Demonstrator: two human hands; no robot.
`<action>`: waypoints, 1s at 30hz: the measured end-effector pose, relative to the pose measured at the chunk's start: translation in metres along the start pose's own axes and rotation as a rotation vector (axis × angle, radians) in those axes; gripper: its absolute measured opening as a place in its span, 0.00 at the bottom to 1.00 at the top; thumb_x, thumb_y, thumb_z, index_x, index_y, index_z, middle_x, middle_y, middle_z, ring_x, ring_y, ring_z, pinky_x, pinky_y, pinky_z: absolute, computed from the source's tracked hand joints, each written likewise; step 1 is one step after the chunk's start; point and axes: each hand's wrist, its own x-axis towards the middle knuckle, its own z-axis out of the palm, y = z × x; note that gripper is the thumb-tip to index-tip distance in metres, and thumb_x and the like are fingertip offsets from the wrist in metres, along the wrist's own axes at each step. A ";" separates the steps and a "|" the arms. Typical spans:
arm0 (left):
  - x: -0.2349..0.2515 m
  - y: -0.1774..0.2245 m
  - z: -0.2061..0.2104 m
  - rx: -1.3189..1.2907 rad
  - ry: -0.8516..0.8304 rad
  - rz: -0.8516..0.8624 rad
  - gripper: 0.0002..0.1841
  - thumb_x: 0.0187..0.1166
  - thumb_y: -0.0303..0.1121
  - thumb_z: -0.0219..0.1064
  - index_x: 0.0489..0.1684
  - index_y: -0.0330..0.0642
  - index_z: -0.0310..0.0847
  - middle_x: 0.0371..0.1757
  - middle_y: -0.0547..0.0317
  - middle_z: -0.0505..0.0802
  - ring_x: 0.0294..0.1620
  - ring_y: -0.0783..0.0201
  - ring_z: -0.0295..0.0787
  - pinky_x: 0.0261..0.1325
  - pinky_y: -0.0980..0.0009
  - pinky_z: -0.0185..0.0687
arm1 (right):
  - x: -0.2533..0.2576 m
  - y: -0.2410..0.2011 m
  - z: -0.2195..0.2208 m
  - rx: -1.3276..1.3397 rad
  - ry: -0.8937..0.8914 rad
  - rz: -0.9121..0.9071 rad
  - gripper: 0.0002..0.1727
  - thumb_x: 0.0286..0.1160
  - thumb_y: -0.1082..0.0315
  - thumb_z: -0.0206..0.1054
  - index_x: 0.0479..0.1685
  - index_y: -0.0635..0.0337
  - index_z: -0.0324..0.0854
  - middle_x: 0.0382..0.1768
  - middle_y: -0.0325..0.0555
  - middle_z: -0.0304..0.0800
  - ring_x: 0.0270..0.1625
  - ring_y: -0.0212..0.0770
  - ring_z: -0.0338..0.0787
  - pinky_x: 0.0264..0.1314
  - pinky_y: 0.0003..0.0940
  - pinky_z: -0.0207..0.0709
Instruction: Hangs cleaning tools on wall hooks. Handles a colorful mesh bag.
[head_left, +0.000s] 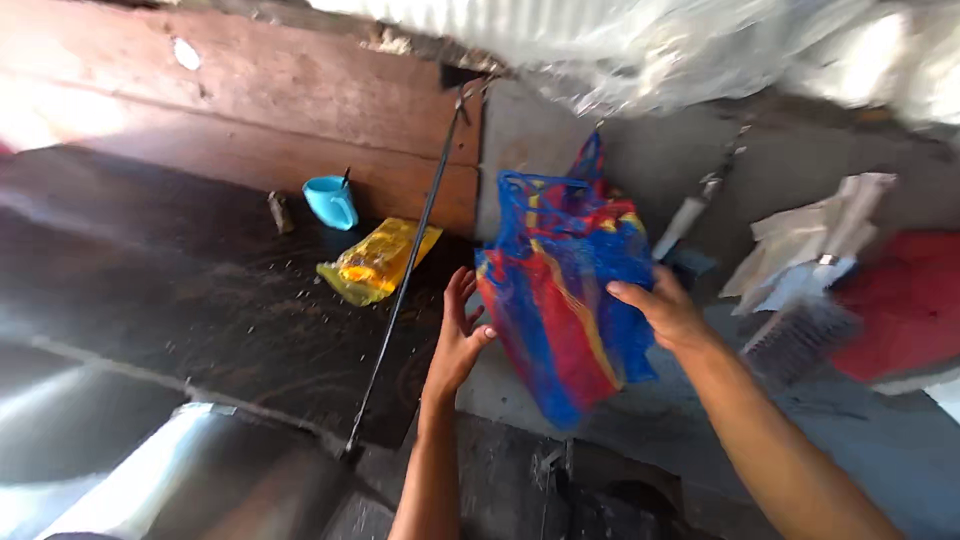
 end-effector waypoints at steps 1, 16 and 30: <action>-0.009 0.000 -0.003 -0.072 -0.027 0.013 0.64 0.62 0.76 0.69 0.92 0.38 0.43 0.84 0.49 0.74 0.80 0.58 0.75 0.75 0.58 0.82 | -0.005 0.002 -0.003 0.032 -0.053 -0.008 0.19 0.68 0.59 0.77 0.59 0.46 0.85 0.48 0.27 0.95 0.52 0.27 0.93 0.60 0.30 0.89; -0.205 0.093 -0.043 0.053 0.263 0.095 0.11 0.81 0.38 0.70 0.59 0.59 0.86 0.53 0.77 0.94 0.54 0.79 0.90 0.60 0.75 0.88 | -0.005 0.024 0.052 0.009 -0.372 0.023 0.10 0.81 0.61 0.65 0.46 0.29 0.88 0.42 0.15 0.93 0.46 0.17 0.90 0.52 0.22 0.87; -0.442 0.269 -0.153 0.120 0.547 0.277 0.21 0.84 0.37 0.68 0.75 0.59 0.80 0.80 0.72 0.82 0.74 0.74 0.81 0.78 0.71 0.77 | -0.085 -0.125 0.397 -0.514 -1.014 -0.504 0.28 0.80 0.53 0.66 0.75 0.56 0.76 0.67 0.49 0.84 0.68 0.44 0.86 0.66 0.47 0.84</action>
